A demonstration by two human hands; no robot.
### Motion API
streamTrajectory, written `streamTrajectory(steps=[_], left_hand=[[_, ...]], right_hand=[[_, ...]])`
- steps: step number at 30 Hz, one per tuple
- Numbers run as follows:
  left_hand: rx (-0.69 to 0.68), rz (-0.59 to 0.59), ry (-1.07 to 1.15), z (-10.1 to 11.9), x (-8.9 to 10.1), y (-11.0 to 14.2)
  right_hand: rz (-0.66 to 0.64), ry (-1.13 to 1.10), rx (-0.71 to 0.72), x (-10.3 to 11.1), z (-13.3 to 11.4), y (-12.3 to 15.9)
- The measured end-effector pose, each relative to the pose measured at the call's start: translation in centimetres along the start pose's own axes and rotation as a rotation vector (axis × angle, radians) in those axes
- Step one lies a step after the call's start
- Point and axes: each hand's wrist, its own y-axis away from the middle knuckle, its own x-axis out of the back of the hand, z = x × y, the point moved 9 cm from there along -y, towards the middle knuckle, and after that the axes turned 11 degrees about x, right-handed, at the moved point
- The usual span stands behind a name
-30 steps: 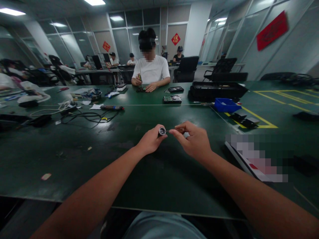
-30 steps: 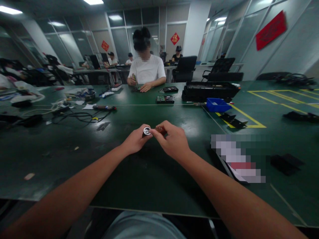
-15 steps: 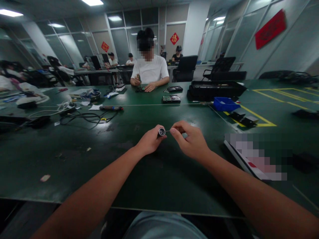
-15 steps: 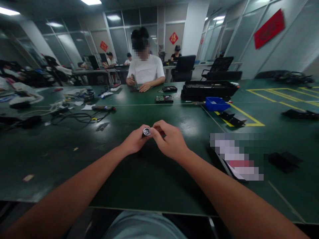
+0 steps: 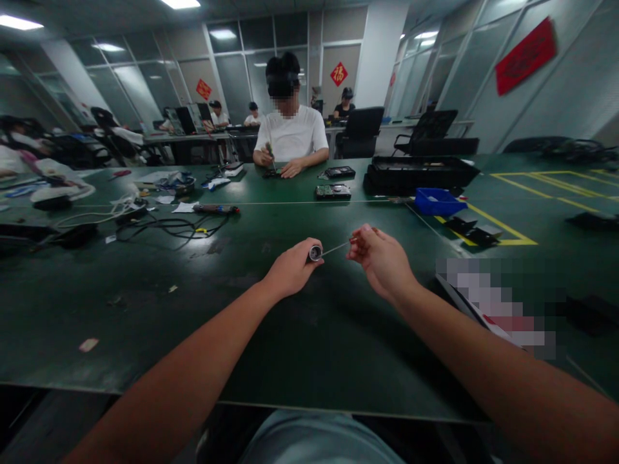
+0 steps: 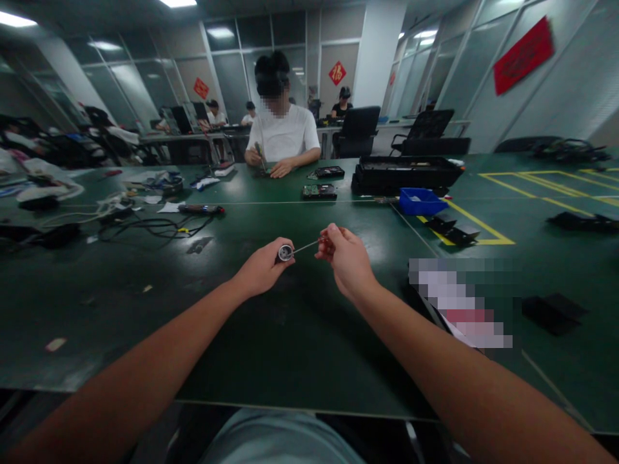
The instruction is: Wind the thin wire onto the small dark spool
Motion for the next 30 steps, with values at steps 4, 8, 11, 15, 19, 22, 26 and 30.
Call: streamTrajectory(steps=[4, 8, 11, 15, 19, 22, 26, 30], left_hand=[[0.053, 0.002, -0.009, -0.6, 0.0, -0.1], [0.061, -0.001, 0.009, -0.7, -0.3, -0.1], [0.076, -0.007, 0.021, -0.8, -0.4, 0.0], [0.087, -0.003, 0.049, -0.9, -0.3, 0.0], [0.099, 0.003, 0.059, -0.9, -0.1, 0.0], [0.095, 0.005, 0.070, -0.8, -0.1, 0.0], [0.116, -0.011, 0.065, -0.8, -0.2, 0.1], [0.139, -0.016, 0.061, -0.9, -0.1, 0.1]], right_hand=[[0.012, 0.103, 0.139, 0.4, -1.4, -0.1], [-0.069, 0.261, 0.254, -0.6, -3.0, 0.5], [-0.108, 0.392, 0.316, -1.3, -4.1, 1.2], [-0.153, 0.506, 0.373, -1.9, -5.1, 1.8], [-0.144, 0.472, 0.331, -1.8, -4.7, 1.6], [-0.113, 0.407, 0.278, -1.5, -4.0, 1.3], [-0.074, 0.491, 0.297, -1.2, -4.3, 1.5], [-0.050, 0.595, 0.350, -1.0, -5.0, 1.9]])
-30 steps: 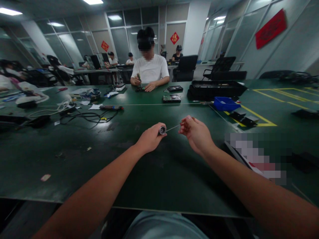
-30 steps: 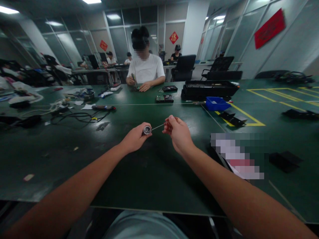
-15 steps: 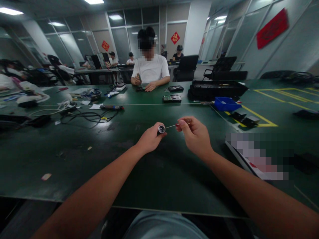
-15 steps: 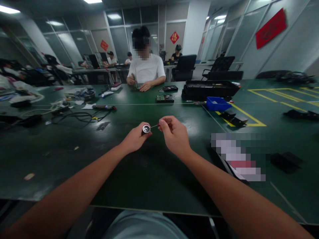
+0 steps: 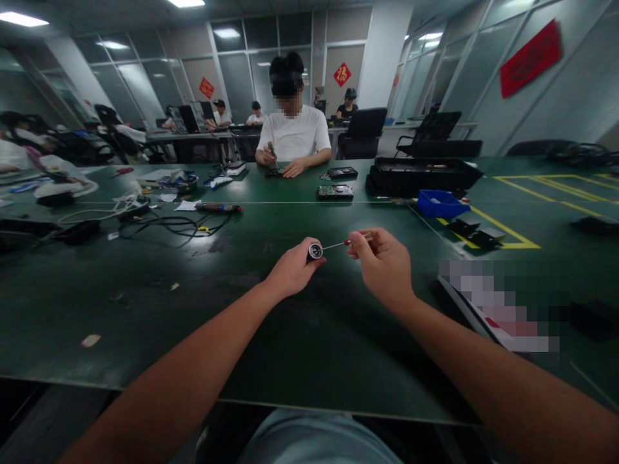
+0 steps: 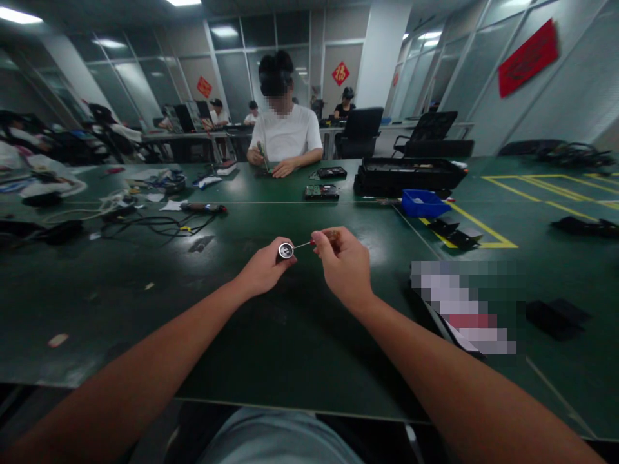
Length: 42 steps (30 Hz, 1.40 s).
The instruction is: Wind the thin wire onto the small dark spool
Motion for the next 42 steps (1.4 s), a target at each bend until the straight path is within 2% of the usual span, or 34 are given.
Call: streamTrajectory(steps=[4, 8, 13, 17, 20, 23, 27, 30, 32, 36, 42], left_hand=[[-0.024, -0.002, -0.006, 0.0, 0.0, 0.0], [-0.042, -0.010, -0.026, -0.1, -0.2, 0.0], [-0.059, 0.003, -0.046, -0.2, -0.4, -0.1], [-0.070, -0.010, -0.059, -0.2, -0.6, -0.2], [-0.051, 0.004, -0.049, -0.4, -0.4, -0.2], [-0.038, 0.051, -0.027, -0.4, 0.3, -0.3], [-0.122, 0.050, -0.076, 0.3, 0.8, -0.3], [-0.116, 0.047, -0.097, 0.2, 0.9, -0.5], [-0.095, 0.040, -0.103, 0.0, 0.8, -0.6], [-0.079, 0.022, -0.110, 0.0, 0.4, -0.5], [-0.079, 0.015, -0.059, 0.2, 0.2, -0.3]], right_hand=[[-0.011, 0.092, 0.021, 0.2, -0.3, 0.1], [-0.050, 0.212, 0.101, 0.0, -1.1, 0.1], [-0.185, 0.087, 0.171, -1.4, -1.7, 0.5], [-0.243, 0.102, 0.214, -1.7, -2.0, 0.6], [-0.181, 0.023, 0.133, -1.4, -1.2, 0.5], [-0.100, -0.210, -0.015, -1.7, 0.5, 0.4], [0.007, -0.523, -0.251, -2.4, 3.7, 0.4], [0.044, -0.567, -0.340, -2.4, 5.3, 0.3], [0.061, -0.505, -0.289, -1.7, 5.2, 0.0], [0.016, -0.352, -0.145, -1.2, 3.2, -0.2], [-0.053, -0.165, -0.040, -1.1, 0.9, 0.1]])
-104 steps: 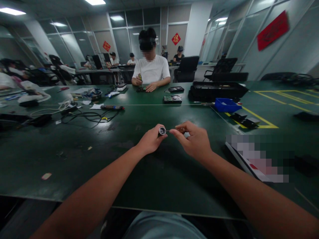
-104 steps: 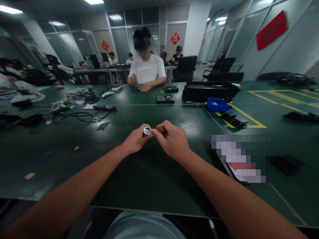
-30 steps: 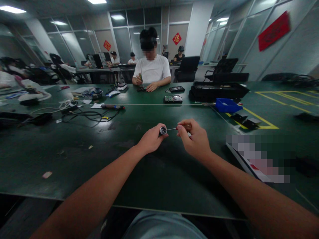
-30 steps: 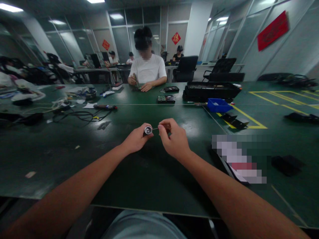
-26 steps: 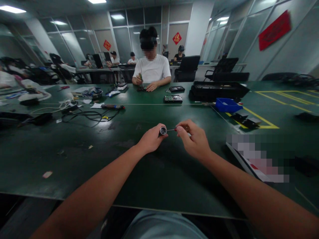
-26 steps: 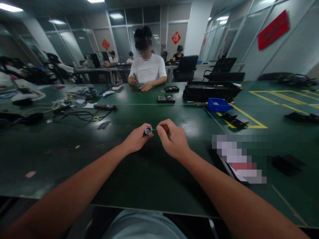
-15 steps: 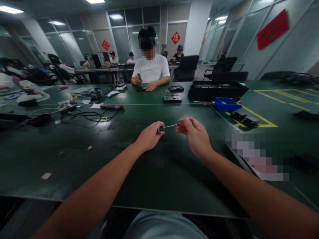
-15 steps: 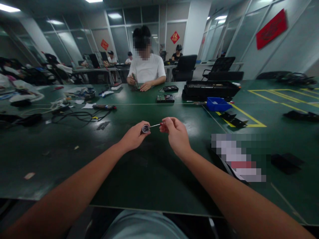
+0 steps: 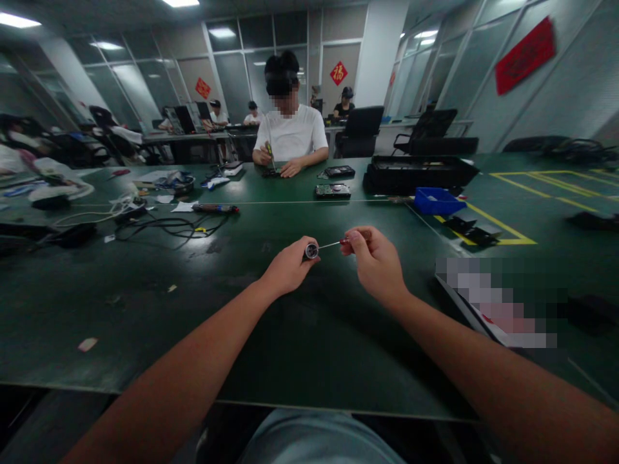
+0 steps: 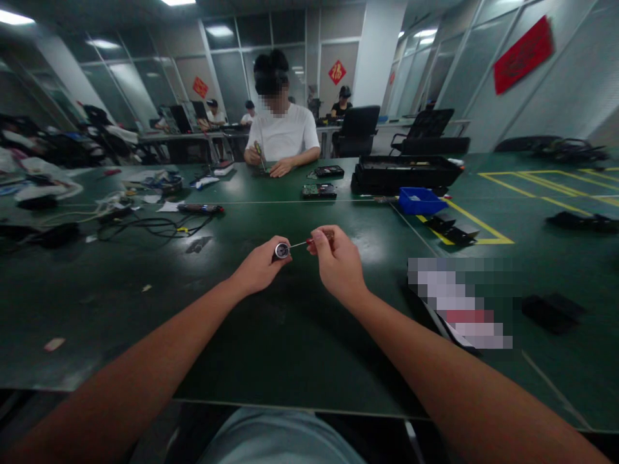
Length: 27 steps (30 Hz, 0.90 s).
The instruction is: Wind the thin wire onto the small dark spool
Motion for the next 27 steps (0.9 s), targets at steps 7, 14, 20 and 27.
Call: streamTrajectory(steps=[7, 14, 20, 27], left_hand=[[0.031, -0.010, 0.039, -0.5, -0.4, 0.0], [0.015, -0.031, 0.040, -0.1, -0.5, 0.2], [0.035, -0.032, 0.031, -0.3, -0.6, 0.1], [0.032, -0.013, 0.062, -0.3, -0.4, 0.1]], right_hand=[[-0.070, 0.308, 0.149, 0.1, -1.8, 0.2], [-0.136, 0.346, 0.209, -0.5, -2.7, 0.6], [-0.259, 0.253, 0.262, -1.6, -3.2, 0.8], [-0.138, 0.118, 0.120, -0.9, -1.9, 0.8]])
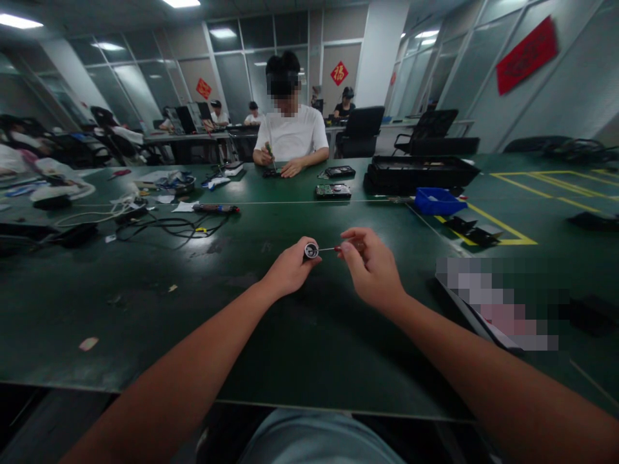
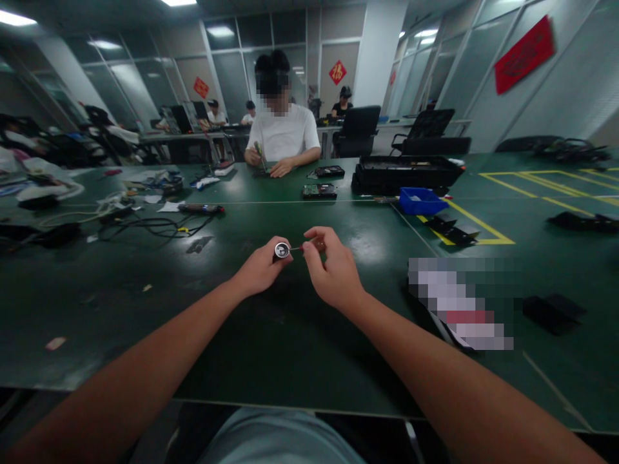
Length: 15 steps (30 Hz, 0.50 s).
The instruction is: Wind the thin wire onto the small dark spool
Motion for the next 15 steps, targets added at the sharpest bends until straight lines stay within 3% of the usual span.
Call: streamTrajectory(steps=[6, 8, 11, 15], left_hand=[[-0.085, 0.013, -0.056, 0.8, 0.5, 0.0], [-0.053, 0.039, -0.065, 0.4, 0.8, -0.2], [0.003, 0.039, -0.058, -0.4, 0.7, -0.4], [0.000, 0.034, -0.063, -0.6, 0.4, -0.5]], right_hand=[[0.203, -0.433, -0.260, 0.0, 4.9, -0.4], [0.225, -0.460, -0.328, 0.2, 6.4, -0.4], [0.220, -0.346, -0.258, 1.0, 6.2, -0.8], [0.189, -0.224, -0.170, 1.2, 3.9, -0.6]])
